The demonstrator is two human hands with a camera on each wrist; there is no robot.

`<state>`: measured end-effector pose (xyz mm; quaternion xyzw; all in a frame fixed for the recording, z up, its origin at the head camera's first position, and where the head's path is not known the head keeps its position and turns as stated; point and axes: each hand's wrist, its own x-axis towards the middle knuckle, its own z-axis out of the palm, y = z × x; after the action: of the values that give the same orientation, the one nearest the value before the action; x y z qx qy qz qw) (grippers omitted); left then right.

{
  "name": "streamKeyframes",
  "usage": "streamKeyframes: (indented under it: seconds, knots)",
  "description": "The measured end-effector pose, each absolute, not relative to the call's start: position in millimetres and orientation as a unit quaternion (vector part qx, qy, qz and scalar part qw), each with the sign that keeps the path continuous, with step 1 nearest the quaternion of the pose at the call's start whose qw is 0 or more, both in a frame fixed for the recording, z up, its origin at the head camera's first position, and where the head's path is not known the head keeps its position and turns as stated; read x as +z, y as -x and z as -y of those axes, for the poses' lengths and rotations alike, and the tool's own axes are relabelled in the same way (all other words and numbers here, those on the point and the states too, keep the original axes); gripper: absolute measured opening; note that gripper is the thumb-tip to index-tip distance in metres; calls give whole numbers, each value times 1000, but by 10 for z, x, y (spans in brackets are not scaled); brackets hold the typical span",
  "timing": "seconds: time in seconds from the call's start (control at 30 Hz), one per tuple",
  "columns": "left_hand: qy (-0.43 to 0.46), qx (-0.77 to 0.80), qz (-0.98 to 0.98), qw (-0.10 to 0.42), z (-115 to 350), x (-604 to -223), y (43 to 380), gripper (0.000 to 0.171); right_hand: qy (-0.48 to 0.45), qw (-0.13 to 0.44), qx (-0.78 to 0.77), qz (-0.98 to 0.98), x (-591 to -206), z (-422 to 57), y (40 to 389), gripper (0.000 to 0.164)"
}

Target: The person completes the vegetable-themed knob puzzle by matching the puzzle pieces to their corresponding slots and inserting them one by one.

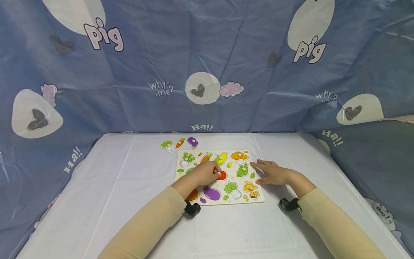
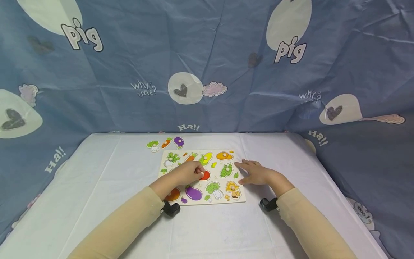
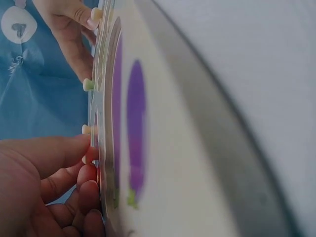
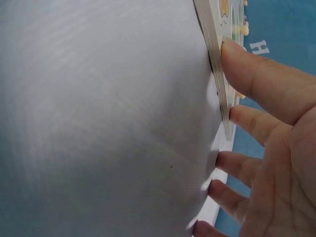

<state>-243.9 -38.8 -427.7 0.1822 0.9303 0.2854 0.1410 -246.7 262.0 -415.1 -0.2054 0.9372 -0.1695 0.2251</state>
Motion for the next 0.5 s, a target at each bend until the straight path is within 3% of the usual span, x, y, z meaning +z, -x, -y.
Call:
streamKeyframes:
  seconds: [0.5]
  knots:
    - [-197,289,-926,141,565,-4192,2433,24,200,227,-170,-938,-4155,-2624,2468,84]
